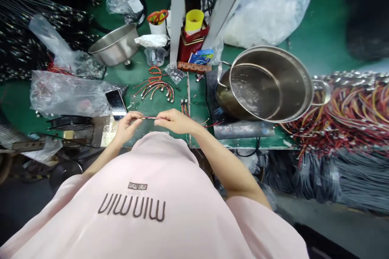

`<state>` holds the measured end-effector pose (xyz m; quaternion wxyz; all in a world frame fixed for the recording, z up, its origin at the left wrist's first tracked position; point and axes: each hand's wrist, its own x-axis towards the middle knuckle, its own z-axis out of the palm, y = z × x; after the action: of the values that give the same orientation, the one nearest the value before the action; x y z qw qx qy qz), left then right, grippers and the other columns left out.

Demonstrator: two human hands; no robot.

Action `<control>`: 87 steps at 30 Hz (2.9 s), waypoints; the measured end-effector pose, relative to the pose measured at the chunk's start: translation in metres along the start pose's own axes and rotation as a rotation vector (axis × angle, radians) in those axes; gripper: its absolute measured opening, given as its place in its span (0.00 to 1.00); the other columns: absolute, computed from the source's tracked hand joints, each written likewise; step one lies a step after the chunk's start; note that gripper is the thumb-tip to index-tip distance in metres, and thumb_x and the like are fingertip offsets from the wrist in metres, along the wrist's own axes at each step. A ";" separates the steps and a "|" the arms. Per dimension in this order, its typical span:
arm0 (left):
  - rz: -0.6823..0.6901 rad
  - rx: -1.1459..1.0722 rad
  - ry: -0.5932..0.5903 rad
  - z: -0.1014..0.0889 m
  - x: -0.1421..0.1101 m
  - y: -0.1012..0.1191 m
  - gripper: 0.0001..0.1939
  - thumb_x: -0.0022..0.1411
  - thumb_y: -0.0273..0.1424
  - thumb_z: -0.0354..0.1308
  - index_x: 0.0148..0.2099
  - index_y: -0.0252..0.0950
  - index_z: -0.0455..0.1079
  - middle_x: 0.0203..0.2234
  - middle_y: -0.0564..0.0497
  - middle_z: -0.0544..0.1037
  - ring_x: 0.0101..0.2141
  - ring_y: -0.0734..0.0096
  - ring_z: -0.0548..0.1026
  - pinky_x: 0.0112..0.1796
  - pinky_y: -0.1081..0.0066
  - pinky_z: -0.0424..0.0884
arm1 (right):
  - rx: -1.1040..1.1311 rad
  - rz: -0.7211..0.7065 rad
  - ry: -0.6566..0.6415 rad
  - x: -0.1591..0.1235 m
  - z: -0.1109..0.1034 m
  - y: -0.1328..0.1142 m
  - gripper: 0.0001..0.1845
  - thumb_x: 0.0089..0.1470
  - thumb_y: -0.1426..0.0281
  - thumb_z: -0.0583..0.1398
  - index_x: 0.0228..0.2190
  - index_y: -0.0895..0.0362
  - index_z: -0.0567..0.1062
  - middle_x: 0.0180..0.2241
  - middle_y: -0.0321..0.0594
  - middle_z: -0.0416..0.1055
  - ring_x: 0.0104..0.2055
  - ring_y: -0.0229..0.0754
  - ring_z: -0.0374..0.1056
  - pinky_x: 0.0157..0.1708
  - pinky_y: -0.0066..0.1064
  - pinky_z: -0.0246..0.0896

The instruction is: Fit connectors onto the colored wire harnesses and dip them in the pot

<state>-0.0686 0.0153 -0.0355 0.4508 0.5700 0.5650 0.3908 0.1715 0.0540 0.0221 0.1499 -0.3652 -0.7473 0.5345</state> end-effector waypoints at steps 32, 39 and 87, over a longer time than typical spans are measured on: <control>-0.565 -0.913 -0.291 0.087 0.002 0.060 0.12 0.49 0.36 0.69 0.31 0.33 0.76 0.31 0.50 0.77 0.35 0.73 0.73 0.39 0.72 0.67 | -0.194 0.356 0.257 -0.099 0.061 0.016 0.17 0.63 0.62 0.48 0.36 0.57 0.73 0.31 0.40 0.75 0.30 0.39 0.68 0.32 0.29 0.57; -0.380 -0.662 -0.611 0.097 -0.003 0.049 0.15 0.56 0.41 0.64 0.35 0.33 0.78 0.32 0.49 0.77 0.34 0.71 0.73 0.44 0.69 0.66 | 0.353 0.225 0.431 -0.092 0.054 0.011 0.17 0.58 0.58 0.54 0.27 0.57 0.70 0.21 0.33 0.67 0.22 0.34 0.60 0.26 0.27 0.56; -0.599 -0.790 -0.588 0.080 -0.010 0.061 0.19 0.47 0.32 0.71 0.44 0.36 0.79 0.29 0.51 0.80 0.29 0.76 0.77 0.38 0.73 0.73 | 0.365 0.325 0.554 -0.101 0.042 -0.013 0.08 0.52 0.67 0.58 0.25 0.59 0.70 0.21 0.32 0.65 0.23 0.31 0.57 0.24 0.24 0.53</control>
<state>0.0250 0.0021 0.0009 0.8587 0.2583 0.3637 0.2524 0.2107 -0.0482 0.0345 0.3222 -0.5772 -0.5030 0.5568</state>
